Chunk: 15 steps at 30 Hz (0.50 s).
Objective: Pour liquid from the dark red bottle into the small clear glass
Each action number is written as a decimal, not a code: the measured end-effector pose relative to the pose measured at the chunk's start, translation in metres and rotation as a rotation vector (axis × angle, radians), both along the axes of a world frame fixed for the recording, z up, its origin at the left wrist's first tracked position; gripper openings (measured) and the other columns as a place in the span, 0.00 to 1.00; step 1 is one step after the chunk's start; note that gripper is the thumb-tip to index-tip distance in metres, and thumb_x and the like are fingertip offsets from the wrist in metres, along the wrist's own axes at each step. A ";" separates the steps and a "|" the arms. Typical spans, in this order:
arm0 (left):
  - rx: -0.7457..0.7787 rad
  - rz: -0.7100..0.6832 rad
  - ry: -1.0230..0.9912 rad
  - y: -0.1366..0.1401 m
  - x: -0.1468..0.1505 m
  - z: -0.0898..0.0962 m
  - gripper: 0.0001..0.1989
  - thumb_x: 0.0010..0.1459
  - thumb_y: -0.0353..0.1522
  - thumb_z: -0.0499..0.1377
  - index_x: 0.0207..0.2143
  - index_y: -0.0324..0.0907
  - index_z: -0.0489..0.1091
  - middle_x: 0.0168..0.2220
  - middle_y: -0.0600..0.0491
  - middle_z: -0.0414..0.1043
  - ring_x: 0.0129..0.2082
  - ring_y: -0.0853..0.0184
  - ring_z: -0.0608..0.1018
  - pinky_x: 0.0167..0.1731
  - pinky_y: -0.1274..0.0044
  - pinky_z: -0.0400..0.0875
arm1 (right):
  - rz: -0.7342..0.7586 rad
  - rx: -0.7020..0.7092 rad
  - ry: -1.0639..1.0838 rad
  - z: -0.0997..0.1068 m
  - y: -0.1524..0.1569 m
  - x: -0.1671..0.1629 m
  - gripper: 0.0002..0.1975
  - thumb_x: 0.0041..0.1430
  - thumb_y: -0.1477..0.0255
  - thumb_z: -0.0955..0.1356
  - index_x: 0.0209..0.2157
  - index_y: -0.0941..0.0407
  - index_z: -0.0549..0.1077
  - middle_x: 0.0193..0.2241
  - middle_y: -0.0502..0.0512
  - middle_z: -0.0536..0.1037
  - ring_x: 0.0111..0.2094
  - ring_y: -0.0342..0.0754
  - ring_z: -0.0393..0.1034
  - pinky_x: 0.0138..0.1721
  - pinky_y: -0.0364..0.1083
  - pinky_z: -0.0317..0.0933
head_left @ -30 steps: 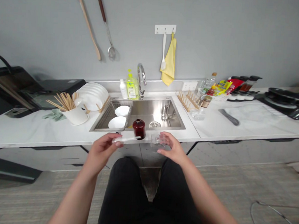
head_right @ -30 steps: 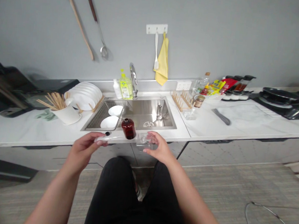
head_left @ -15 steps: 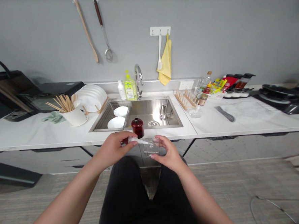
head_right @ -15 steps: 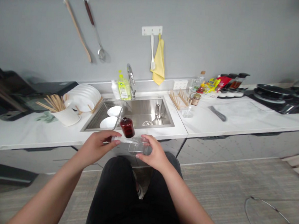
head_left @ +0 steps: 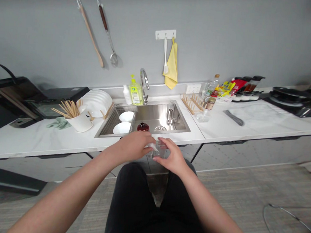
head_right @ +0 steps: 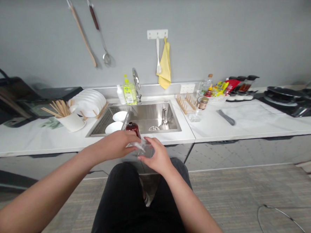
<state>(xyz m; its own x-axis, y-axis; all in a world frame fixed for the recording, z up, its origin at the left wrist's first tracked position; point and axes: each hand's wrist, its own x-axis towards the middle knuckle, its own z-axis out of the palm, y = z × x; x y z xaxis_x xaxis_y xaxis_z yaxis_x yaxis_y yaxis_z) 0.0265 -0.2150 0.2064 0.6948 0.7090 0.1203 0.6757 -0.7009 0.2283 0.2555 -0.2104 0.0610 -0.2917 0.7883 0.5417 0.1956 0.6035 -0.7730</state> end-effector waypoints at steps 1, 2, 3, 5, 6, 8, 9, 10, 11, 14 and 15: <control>-0.015 -0.048 -0.016 0.004 0.000 0.000 0.14 0.67 0.26 0.62 0.51 0.47 0.84 0.50 0.47 0.84 0.49 0.57 0.85 0.52 0.67 0.77 | -0.005 -0.004 0.007 0.000 0.002 0.000 0.44 0.54 0.65 0.85 0.70 0.43 0.72 0.58 0.59 0.81 0.56 0.61 0.79 0.57 0.60 0.79; -0.028 -0.093 -0.037 0.007 -0.001 0.002 0.19 0.65 0.24 0.62 0.53 0.49 0.83 0.53 0.48 0.83 0.52 0.57 0.85 0.55 0.66 0.77 | -0.006 -0.010 0.013 -0.001 0.003 0.001 0.44 0.54 0.64 0.85 0.70 0.44 0.73 0.58 0.59 0.81 0.57 0.61 0.80 0.57 0.60 0.79; -0.038 -0.132 -0.058 0.009 -0.001 0.004 0.22 0.64 0.22 0.62 0.56 0.50 0.82 0.55 0.49 0.83 0.55 0.57 0.84 0.57 0.66 0.76 | -0.006 -0.015 0.022 -0.001 0.005 0.001 0.43 0.54 0.64 0.85 0.69 0.44 0.73 0.58 0.59 0.81 0.56 0.60 0.80 0.57 0.60 0.79; -0.036 -0.163 -0.094 0.011 -0.001 0.009 0.27 0.63 0.26 0.66 0.63 0.51 0.78 0.58 0.49 0.82 0.58 0.55 0.83 0.60 0.64 0.75 | -0.004 -0.020 0.055 0.000 0.007 0.001 0.42 0.54 0.64 0.86 0.68 0.45 0.74 0.57 0.60 0.81 0.56 0.60 0.80 0.57 0.60 0.80; -0.021 -0.151 -0.103 0.012 0.000 0.011 0.28 0.64 0.29 0.68 0.65 0.51 0.76 0.58 0.48 0.82 0.58 0.54 0.83 0.60 0.63 0.75 | -0.002 -0.022 0.072 0.000 0.007 0.001 0.43 0.54 0.64 0.86 0.69 0.44 0.74 0.58 0.60 0.81 0.56 0.60 0.80 0.57 0.60 0.80; 0.028 -0.096 -0.076 0.014 0.002 0.015 0.25 0.66 0.38 0.70 0.64 0.48 0.77 0.55 0.46 0.83 0.54 0.53 0.84 0.57 0.63 0.76 | -0.002 -0.027 0.089 0.001 0.009 0.002 0.44 0.54 0.64 0.86 0.69 0.44 0.73 0.58 0.60 0.81 0.57 0.61 0.80 0.57 0.60 0.81; 0.055 -0.062 -0.039 0.015 0.004 0.016 0.21 0.67 0.41 0.69 0.59 0.46 0.79 0.51 0.45 0.84 0.51 0.52 0.85 0.55 0.62 0.77 | -0.006 -0.028 0.085 0.001 0.009 0.003 0.44 0.54 0.64 0.86 0.70 0.44 0.73 0.57 0.60 0.81 0.56 0.61 0.81 0.56 0.60 0.81; 0.080 -0.036 0.007 0.015 0.005 0.017 0.17 0.68 0.43 0.68 0.54 0.45 0.82 0.46 0.45 0.84 0.47 0.52 0.85 0.52 0.62 0.77 | -0.009 -0.029 0.074 0.001 0.010 0.003 0.44 0.54 0.64 0.86 0.70 0.44 0.73 0.57 0.59 0.81 0.56 0.61 0.81 0.56 0.60 0.81; 0.094 -0.028 0.055 0.016 0.006 0.017 0.14 0.69 0.42 0.67 0.49 0.44 0.83 0.42 0.45 0.84 0.45 0.52 0.85 0.51 0.62 0.76 | -0.013 -0.030 0.060 0.001 0.010 0.004 0.44 0.54 0.64 0.85 0.70 0.44 0.73 0.57 0.59 0.81 0.56 0.61 0.81 0.56 0.60 0.81; 0.068 -0.125 0.099 0.018 0.007 0.016 0.07 0.67 0.31 0.66 0.45 0.45 0.82 0.40 0.47 0.83 0.46 0.53 0.84 0.52 0.64 0.75 | -0.016 -0.028 0.038 0.001 0.009 0.004 0.44 0.53 0.64 0.86 0.69 0.45 0.74 0.57 0.60 0.81 0.56 0.61 0.80 0.56 0.60 0.80; 0.056 -0.170 0.075 0.017 0.006 0.015 0.12 0.64 0.28 0.65 0.49 0.46 0.81 0.43 0.48 0.84 0.49 0.54 0.84 0.54 0.64 0.74 | -0.012 -0.032 0.038 0.001 0.009 0.004 0.43 0.53 0.64 0.86 0.69 0.46 0.74 0.57 0.60 0.81 0.55 0.61 0.80 0.55 0.60 0.80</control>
<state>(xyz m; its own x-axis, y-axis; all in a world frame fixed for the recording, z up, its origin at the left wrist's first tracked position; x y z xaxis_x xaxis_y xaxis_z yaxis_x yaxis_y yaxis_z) 0.0328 -0.1977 0.2213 0.8128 0.5741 0.0991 0.5599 -0.8168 0.1392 0.2594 -0.2011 0.0618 -0.2616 0.8087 0.5269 0.1726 0.5763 -0.7988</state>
